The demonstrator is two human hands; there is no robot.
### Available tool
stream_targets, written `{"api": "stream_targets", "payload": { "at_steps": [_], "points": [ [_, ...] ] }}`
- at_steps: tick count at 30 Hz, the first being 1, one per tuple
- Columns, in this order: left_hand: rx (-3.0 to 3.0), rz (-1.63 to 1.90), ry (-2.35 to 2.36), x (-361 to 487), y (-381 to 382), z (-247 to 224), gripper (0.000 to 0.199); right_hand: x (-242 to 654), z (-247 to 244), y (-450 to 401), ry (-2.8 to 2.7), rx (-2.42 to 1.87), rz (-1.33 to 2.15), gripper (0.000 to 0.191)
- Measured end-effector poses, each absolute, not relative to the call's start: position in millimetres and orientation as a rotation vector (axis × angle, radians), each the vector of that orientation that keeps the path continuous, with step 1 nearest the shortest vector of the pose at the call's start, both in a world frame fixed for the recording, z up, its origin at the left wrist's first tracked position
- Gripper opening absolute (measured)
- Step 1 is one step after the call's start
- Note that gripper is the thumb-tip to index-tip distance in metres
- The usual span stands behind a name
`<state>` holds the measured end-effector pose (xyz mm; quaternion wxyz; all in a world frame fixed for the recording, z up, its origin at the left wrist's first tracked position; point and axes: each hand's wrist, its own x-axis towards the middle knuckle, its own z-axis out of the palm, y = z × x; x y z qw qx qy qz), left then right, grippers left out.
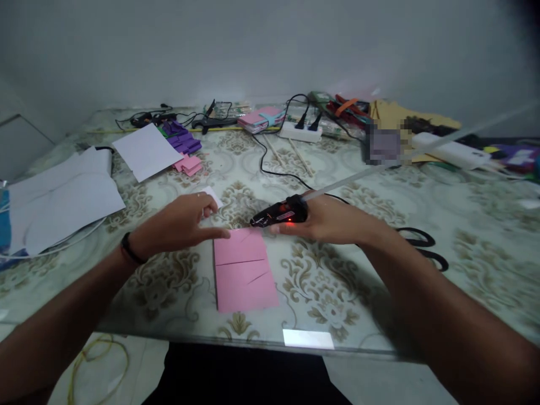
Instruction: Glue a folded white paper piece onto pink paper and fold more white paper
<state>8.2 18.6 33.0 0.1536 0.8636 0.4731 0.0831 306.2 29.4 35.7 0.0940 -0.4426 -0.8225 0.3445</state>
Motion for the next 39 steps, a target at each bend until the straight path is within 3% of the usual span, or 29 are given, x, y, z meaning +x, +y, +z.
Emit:
{"api": "stream_targets", "payload": {
  "at_steps": [2, 9, 15, 39],
  "points": [
    [2.476, 0.162, 1.389, 3, 11, 21, 0.065, 308, 33, 25, -2.408, -1.307, 1.037, 0.045],
    [2.497, -0.033, 1.439, 8, -1, 10, 0.054, 304, 25, 25, -2.425, -1.296, 1.127, 0.050],
    [2.418, 0.006, 1.405, 6, 3, 6, 0.042, 299, 17, 25, -2.408, -1.299, 1.134, 0.050],
    [2.369, 0.031, 1.380, 4, 7, 3, 0.041, 306, 17, 28, -2.428, -1.338, 1.097, 0.045]
  ]
}}
